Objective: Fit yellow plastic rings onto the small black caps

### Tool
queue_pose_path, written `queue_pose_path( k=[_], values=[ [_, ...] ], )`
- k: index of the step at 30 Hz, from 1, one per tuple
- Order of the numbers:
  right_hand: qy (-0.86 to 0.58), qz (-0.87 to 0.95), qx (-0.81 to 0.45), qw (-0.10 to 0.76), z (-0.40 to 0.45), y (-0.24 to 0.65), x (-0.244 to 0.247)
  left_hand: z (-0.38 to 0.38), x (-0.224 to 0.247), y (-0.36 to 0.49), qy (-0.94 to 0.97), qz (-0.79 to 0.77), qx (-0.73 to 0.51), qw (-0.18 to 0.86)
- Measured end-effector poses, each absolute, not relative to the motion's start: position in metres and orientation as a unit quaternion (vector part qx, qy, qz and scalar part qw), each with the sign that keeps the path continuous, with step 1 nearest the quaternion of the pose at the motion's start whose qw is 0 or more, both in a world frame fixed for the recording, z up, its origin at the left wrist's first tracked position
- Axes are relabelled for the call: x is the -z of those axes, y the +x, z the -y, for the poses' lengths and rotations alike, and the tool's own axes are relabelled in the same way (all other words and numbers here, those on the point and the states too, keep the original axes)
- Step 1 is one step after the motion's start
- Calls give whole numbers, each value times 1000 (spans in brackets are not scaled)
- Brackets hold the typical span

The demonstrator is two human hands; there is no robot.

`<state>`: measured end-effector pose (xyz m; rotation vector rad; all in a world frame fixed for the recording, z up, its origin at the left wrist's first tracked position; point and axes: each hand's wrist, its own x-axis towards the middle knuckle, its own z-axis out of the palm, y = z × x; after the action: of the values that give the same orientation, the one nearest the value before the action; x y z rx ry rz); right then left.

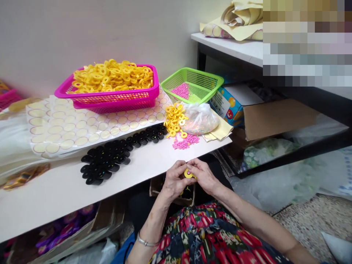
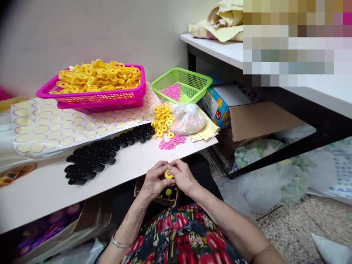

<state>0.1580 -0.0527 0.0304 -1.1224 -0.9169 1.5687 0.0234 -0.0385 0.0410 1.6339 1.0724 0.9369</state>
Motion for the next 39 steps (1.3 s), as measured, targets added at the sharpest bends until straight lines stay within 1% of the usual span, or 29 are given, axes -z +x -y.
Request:
queue_pose_path(
  k=[6,11,16,19,23,26,28,32,39],
  values=[
    [-344,275,-775,454,50,170,-32,40,-50,20,671,-431,-413,440],
    [-263,290,-812,434,52,185,-18,43,-56,21,706,-395,-424,408],
    [-211,303,-820,438,54,192,-16,46,-64,24,746,-357,-420,373],
    [-201,308,-827,425,52,194,-17,46,-64,26,761,-352,-417,350],
    [-226,340,-812,417,50,193,-19,46,-60,27,786,-345,-407,313],
    [-248,376,-811,373,49,193,-24,47,-56,29,819,-321,-393,266],
    [-264,397,-808,346,47,194,-28,47,-53,29,827,-310,-393,254],
    [-280,417,-798,334,46,194,-32,46,-46,28,799,-323,-415,293],
    [-312,370,-803,348,45,185,-22,45,-35,25,654,-427,-414,466]
  ],
)
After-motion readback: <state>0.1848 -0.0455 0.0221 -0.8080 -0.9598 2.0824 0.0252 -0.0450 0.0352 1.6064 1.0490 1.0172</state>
